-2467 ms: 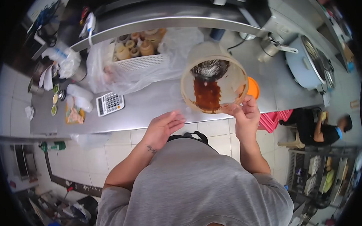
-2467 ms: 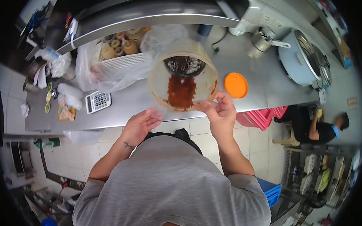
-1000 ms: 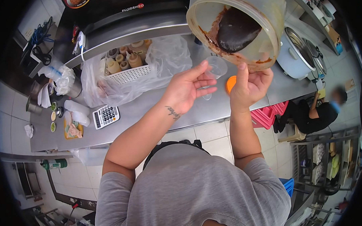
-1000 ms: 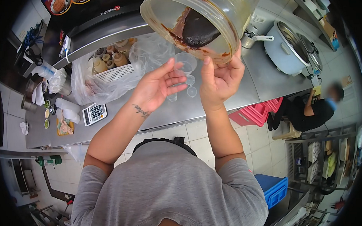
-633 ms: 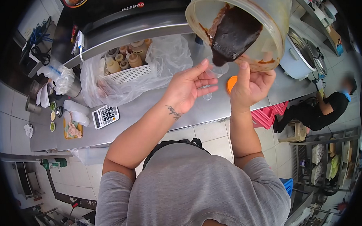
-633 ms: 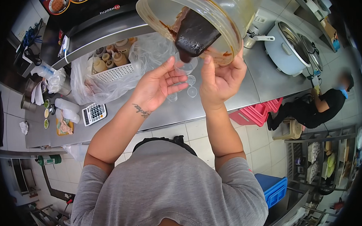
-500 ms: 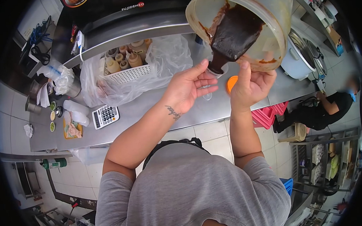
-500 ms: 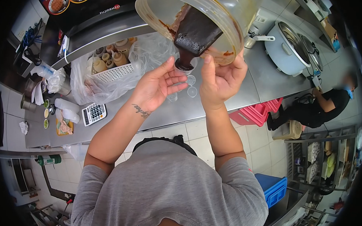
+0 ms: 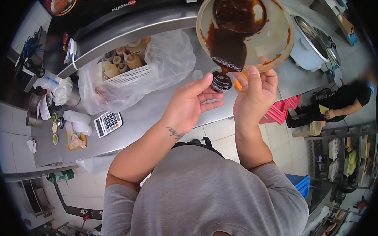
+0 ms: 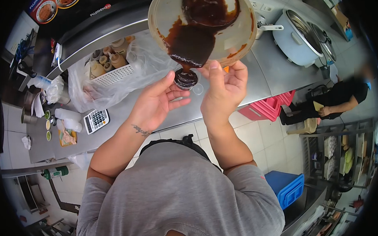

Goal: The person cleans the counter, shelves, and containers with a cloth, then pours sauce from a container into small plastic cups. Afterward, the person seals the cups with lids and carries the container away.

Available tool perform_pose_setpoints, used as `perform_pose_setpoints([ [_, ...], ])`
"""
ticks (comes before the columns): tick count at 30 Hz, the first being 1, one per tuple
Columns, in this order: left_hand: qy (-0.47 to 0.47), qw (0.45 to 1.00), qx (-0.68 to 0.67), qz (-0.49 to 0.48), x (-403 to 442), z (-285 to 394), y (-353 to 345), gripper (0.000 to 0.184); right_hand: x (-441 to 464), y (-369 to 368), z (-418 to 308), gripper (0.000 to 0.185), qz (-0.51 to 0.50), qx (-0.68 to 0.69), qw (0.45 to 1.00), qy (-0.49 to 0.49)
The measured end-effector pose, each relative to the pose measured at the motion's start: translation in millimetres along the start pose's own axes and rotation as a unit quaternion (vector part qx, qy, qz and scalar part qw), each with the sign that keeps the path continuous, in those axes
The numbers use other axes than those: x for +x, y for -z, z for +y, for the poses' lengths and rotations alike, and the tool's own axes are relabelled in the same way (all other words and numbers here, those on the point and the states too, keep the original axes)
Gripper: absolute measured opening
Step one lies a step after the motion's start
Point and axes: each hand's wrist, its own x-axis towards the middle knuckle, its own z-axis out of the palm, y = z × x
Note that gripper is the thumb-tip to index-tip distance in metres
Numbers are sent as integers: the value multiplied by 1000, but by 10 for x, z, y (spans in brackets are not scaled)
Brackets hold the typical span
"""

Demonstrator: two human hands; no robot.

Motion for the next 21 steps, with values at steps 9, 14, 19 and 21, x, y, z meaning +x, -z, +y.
perform_pose_setpoints([
  [9, 40, 999, 6, -4, 21, -211, 80, 30, -37, 126, -120, 21, 22, -4, 999, -47],
  [14, 56, 998, 2, -15, 74, -328, 179, 32, -45, 248, -141, 19, 29, 20, 994, -104],
  [19, 88, 994, 50, 42, 131, -738, 832, 37, -67, 427, -234, 16, 44, 46, 985, -160],
  [21, 88, 987, 86, 101, 88, -943, 1313, 39, -81, 529, -253, 14, 53, 36, 982, -177],
])
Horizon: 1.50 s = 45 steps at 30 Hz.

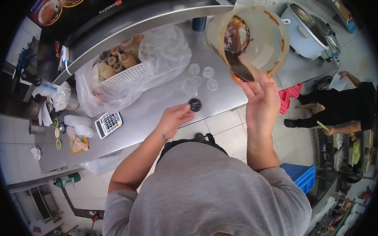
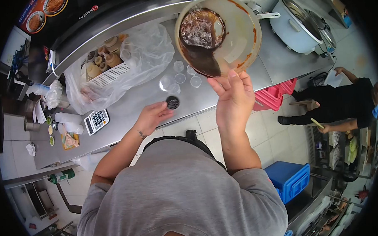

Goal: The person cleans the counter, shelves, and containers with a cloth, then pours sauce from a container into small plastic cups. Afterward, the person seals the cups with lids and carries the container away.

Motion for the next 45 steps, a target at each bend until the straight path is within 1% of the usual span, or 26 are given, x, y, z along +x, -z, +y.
perform_pose_setpoints([
  [2, 5, 997, 17, 78, 68, -238, 479, 43, 3, 116, 15, 14, 9, -14, 1000, -12],
  [5, 15, 984, 72, 161, 101, -407, 1029, 41, 38, 249, 96, 13, 28, -25, 999, -26],
  [6, 20, 980, 97, 174, 139, -449, 1207, 42, 48, 282, 125, 13, 34, -29, 999, -30],
  [8, 28, 968, 145, 200, 188, -396, 1344, 42, 74, 331, 177, 13, 44, -29, 998, -34],
  [9, 26, 948, 216, 231, 220, -370, 1404, 45, 91, 350, 198, 12, 49, -29, 998, -36],
  [10, -80, 888, 336, 302, 189, -297, 1317, 47, 100, 372, 215, 12, 53, -30, 997, -37],
  [11, -183, 798, 445, 363, 171, -231, 1177, 48, 113, 390, 228, 12, 56, -30, 997, -37],
  [12, -281, 680, 539, 410, 173, -175, 1016, 50, 129, 410, 240, 12, 60, -30, 997, -37],
  [14, -288, 766, 482, 313, 273, -127, 538, 54, 161, 440, 264, 12, 53, -31, 998, -21],
  [16, -207, 806, 502, 235, 539, -238, 214, 52, 172, 477, 292, 13, 55, -38, 998, -8],
  [18, -276, 761, 546, 216, 966, -527, 254, 49, 209, 501, 318, 13, 66, -48, 997, 14],
  [19, -311, 736, 566, 203, 1047, -529, 184, 48, 218, 515, 317, 14, 66, -54, 996, 24],
  [22, -203, 788, 564, 140, 1099, -463, 44, 41, 229, 561, 239, 17, 62, -78, 993, 70],
  [25, -337, 807, 481, 57, 761, -151, -421, 37, 236, 566, 180, 24, 44, -89, 985, 139],
  [27, -375, 808, 452, 46, 475, 191, -857, 43, 237, 470, 153, 29, 20, -78, 977, 195],
  [29, -419, 805, 420, 6, 254, 555, -1181, 54, 291, 397, 155, 26, 11, -90, 962, 259],
  [30, -428, 806, 409, 5, 179, 692, -1300, 60, 327, 359, 152, 24, 4, -95, 952, 291],
  [33, -450, 807, 381, -3, 65, 956, -1507, 74, 419, 262, 113, 27, -44, -107, 926, 360],
  [36, -461, 805, 373, -11, 31, 1079, -1578, 84, 548, 176, 97, 28, -44, -153, 884, 439],
  [39, -467, 799, 379, -6, -14, 1134, -1614, 92, 608, 83, 78, 30, -53, -153, 865, 475],
  [41, -471, 797, 378, -1, -34, 1149, -1625, 95, 624, 54, 56, 31, -55, -164, 859, 482],
  [45, -472, 798, 376, 2, -44, 1173, -1613, 98, 642, -46, 21, 31, -66, -163, 847, 502],
])
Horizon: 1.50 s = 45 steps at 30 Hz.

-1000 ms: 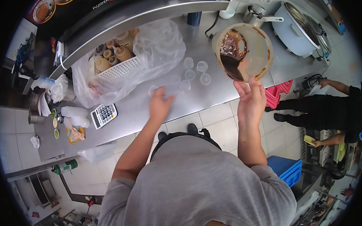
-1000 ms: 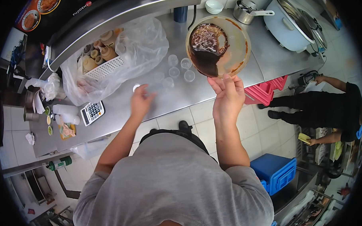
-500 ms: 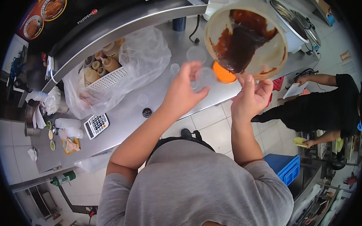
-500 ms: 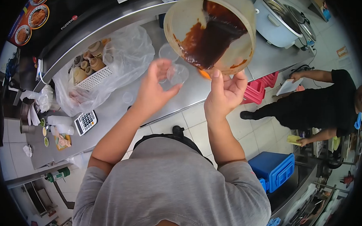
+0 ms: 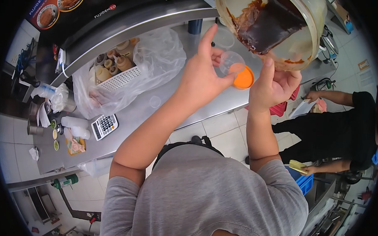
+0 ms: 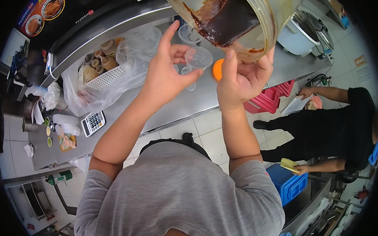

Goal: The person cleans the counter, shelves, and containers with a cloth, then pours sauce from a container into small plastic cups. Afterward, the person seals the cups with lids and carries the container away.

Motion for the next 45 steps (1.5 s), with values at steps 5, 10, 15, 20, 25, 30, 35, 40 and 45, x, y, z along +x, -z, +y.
perform_pose_setpoints([
  [5, 28, 999, 22, -1, 16, 32, 53, 100, -13, 66, 70, 41, -39, -5, 999, 6],
  [10, 27, 1000, 13, -9, 49, 68, 97, 101, -15, 36, 50, 46, -58, -5, 998, 3],
  [15, 19, 1000, 12, -10, 44, 85, 138, 101, -15, 2, 35, 44, -69, -3, 998, 10],
  [20, 13, 1000, 13, -6, 25, 61, 157, 102, -16, -27, -23, 44, -88, -29, 995, 21],
  [25, 12, 1000, 16, 0, 7, 89, 190, 103, -72, -49, -8, 46, -71, -9, 997, -1],
  [30, -2, 1000, 11, -1, -11, 82, 215, 103, -95, -87, -33, 46, -72, 1, 997, -10],
  [35, -12, 1000, 2, -5, -32, 62, 214, 103, -95, -127, -55, 42, -60, 2, 998, -15],
  [40, -13, 1000, -25, 11, -77, 56, 205, 101, -97, -191, -126, 35, -21, 29, 997, -71],
  [45, -15, 999, -38, 13, -133, 25, 173, 100, -166, -241, -262, 26, 61, 105, 963, -241],
])
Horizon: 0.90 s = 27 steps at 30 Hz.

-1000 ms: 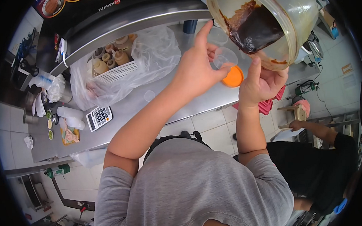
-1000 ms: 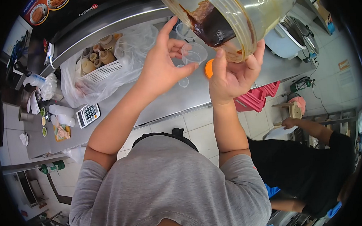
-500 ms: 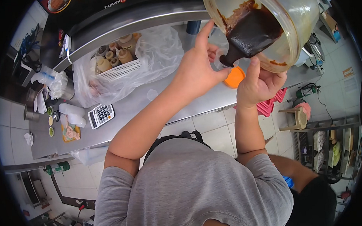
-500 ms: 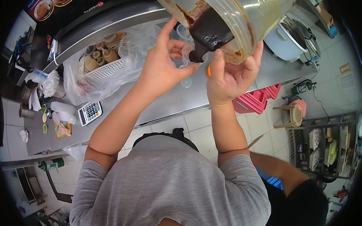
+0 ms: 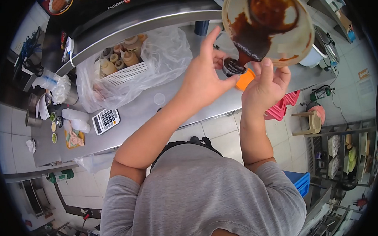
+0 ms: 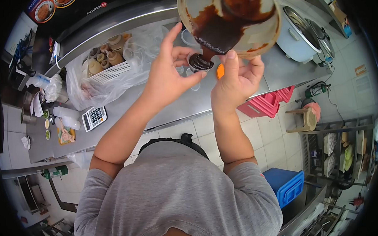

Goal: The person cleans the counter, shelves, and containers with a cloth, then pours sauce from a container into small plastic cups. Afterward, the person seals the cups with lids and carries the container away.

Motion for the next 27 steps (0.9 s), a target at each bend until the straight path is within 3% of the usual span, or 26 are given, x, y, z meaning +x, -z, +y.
perform_pose_setpoints([
  [14, 89, 992, -82, -34, -506, -695, -541, 97, -180, 497, 189, 15, 98, 39, 960, -258],
  [20, 205, 975, 26, -87, -1120, -1550, -494, 92, -166, 825, 338, 17, 135, 41, 921, -364],
  [26, 288, 928, 223, -77, -1349, -2043, -147, 89, -100, 1098, 484, 20, 163, 24, 909, -383],
  [27, 264, 924, 273, -50, -1369, -2041, -166, 88, -78, 1131, 490, 20, 161, 25, 908, -387],
])
